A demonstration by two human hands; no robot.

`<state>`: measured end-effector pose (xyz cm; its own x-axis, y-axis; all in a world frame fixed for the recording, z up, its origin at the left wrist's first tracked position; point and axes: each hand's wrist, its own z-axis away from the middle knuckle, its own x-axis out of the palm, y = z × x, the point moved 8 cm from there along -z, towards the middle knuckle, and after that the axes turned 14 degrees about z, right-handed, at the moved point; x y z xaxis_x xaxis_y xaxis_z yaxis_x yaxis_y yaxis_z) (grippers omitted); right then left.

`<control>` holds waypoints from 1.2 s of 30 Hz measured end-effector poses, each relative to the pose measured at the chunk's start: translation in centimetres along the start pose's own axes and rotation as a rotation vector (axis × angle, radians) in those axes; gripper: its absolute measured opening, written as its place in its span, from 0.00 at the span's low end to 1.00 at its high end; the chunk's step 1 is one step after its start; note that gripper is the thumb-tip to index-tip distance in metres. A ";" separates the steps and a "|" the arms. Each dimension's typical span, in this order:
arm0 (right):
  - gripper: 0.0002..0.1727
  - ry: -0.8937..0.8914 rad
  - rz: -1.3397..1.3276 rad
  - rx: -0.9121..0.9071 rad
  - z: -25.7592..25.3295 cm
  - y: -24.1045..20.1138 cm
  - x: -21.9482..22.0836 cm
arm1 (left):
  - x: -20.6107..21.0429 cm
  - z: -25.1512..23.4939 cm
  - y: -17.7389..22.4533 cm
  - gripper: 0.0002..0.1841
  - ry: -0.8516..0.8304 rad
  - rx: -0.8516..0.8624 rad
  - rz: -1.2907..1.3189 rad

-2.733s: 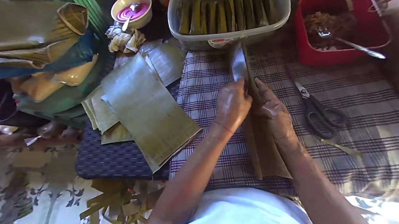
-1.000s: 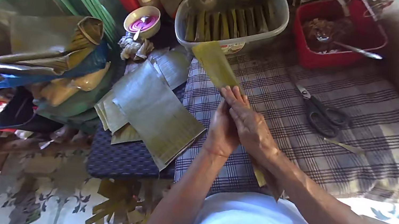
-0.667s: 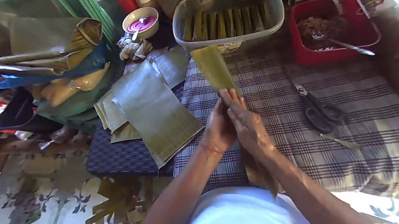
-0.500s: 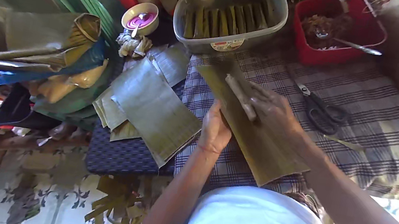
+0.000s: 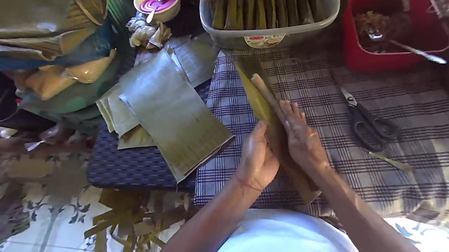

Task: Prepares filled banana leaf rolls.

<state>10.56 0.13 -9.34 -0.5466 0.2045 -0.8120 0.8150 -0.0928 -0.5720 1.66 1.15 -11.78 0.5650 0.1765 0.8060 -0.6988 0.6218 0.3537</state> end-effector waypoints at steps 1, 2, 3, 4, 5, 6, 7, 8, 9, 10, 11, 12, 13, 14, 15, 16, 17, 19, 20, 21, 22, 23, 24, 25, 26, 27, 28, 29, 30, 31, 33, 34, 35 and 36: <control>0.27 -0.018 -0.023 0.047 -0.2 0.3 -0.1 | 0.0 0.2 0.0 0.25 0.008 0.002 -0.007; 0.27 0.002 -0.081 0.072 0.1 -0.1 -0.1 | 0.1 0.5 -0.1 0.25 0.010 -0.004 -0.009; 0.27 0.029 -0.156 0.078 0.6 -1.1 -0.1 | 0.2 0.5 -0.1 0.25 0.006 -0.013 -0.011; 0.26 0.042 -0.249 0.076 1.0 -2.4 0.0 | 0.2 0.2 -0.1 0.24 -0.016 -0.026 -0.013; 0.25 0.035 -0.343 0.066 1.3 -3.4 0.2 | 0.0 -0.3 0.0 0.23 -0.027 -0.024 -0.027; 0.25 0.011 -0.393 0.055 1.7 -3.8 0.8 | -0.6 -0.8 -0.1 0.22 -0.064 -0.025 -0.023; 0.24 0.010 -0.411 0.048 1.9 -3.8 1.2 | -1.1 -1.0 -0.2 0.22 -0.072 -0.035 -0.021; 0.25 0.001 -0.400 0.029 2.0 -3.5 1.4 | -1.3 -0.7 -0.3 0.22 -0.052 -0.055 -0.022; 0.26 -0.016 -0.391 0.022 1.9 -3.3 0.9 | -1.4 -0.3 -0.3 0.23 -0.024 -0.072 -0.036; 0.26 -0.037 -0.370 0.043 1.7 -2.4 0.2 | -1.6 0.1 -0.2 0.24 -0.024 -0.076 -0.043; 0.26 -0.073 -0.355 0.086 1.7 -1.0 -0.7 | -2.0 0.5 -0.2 0.25 -0.020 -0.071 -0.054; 0.26 -0.115 -0.338 0.134 1.8 0.5 -1.7 | -2.5 0.9 -0.1 0.24 -0.020 -0.074 -0.075; 0.24 -0.162 -0.303 0.172 2.0 1.9 -2.8 | -3.0 1.2 -0.2 0.24 -0.031 -0.091 -0.104; 0.23 -0.202 -0.261 0.197 2.1 3.4 -3.6 | -3.5 1.4 -0.1 0.23 -0.055 -0.111 -0.136; 0.21 -0.237 -0.221 0.208 2.0 4.7 -4.3 | -3.8 1.3 0.1 0.23 -0.091 -0.120 -0.161; 0.19 -0.265 -0.197 0.199 1.6 5.6 -4.7 | -3.9 1.0 0.6 0.23 -0.117 -0.101 -0.194; 0.17 -0.283 -0.194 0.179 0.8 6.2 -4.9 | -3.8 0.5 1.4 0.22 -0.114 -0.050 -0.231; 0.16 -0.316 -0.238 0.158 -1.6 5.9 -4.7 | -3.1 -1.4 3.7 0.23 -0.057 0.090 -0.288; 0.17 -0.327 -0.281 0.164 -3.0 5.8 -4.0 | -2.7 -2.4 4.6 0.25 -0.027 0.135 -0.287; 0.17 -0.336 -0.325 0.172 -4.4 5.8 -3.0 | -2.3 -3.5 5.4 0.25 0.005 0.168 -0.275; 0.15 -0.341 -0.338 0.173 -5.7 5.6 -2.1 | -2.0 -4.6 5.9 0.23 0.051 0.206 -0.272; 0.14 -0.342 -0.329 0.175 -6.9 5.3 -1.4 | -1.7 -5.4 6.2 0.22 0.086 0.222 -0.271; 0.14 -0.338 -0.312 0.182 -7.7 5.0 -0.8 | -1.5 -6.1 6.2 0.22 0.117 0.223 -0.269; 0.15 -0.332 -0.310 0.202 -8.1 4.5 -0.5 | -1.3 -6.6 6.1 0.22 0.145 0.213 -0.250; 0.16 -0.301 -0.319 0.230 -8.2 4.1 -0.6 | -1.0 -7.0 5.9 0.23 0.151 0.195 -0.220; 0.17 -0.257 -0.339 0.242 -8.1 3.4 -1.1 | -0.5 -7.2 5.8 0.23 0.143 0.177 -0.186; 0.17 -0.201 -0.352 0.224 -7.7 2.5 -1.7 | 0.0 -7.3 5.7 0.22 0.124 0.154 -0.159; 0.18 -0.141 -0.358 0.173 -7.1 1.2 -2.1 | 0.6 -7.3 5.6 0.23 0.091 0.128 -0.138; 0.21 -0.078 -0.342 0.076 -6.5 -0.4 -2.2 | 1.4 -7.1 5.4 0.24 0.052 0.103 -0.120; 0.25 -0.037 -0.313 -0.049 -5.9 -2.1 -1.9 | 2.2 -6.7 5.1 0.26 0.008 0.074 -0.099; 0.28 0.059 -0.166 -0.236 -5.3 -4.3 -1.1 | 3.8 -5.1 4.7 0.25 -0.072 0.063 -0.065; 0.28 0.089 -0.095 -0.262 -5.6 -4.1 -0.9 | 4.3 -4.5 4.7 0.24 -0.108 0.074 -0.061; 0.28 0.089 -0.054 -0.245 -6.3 -3.2 -1.0 | 4.5 -3.9 4.8 0.25 -0.118 0.097 -0.079; 0.29 0.064 -0.049 -0.195 -6.9 -2.0 -1.2 | 4.4 -3.4 4.9 0.25 -0.120 0.113 -0.085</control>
<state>10.94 6.81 -6.38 -0.5779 0.2663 -0.7714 0.8131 0.1079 -0.5720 2.22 7.57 -8.16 0.5721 0.0307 0.8196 -0.6997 0.5396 0.4682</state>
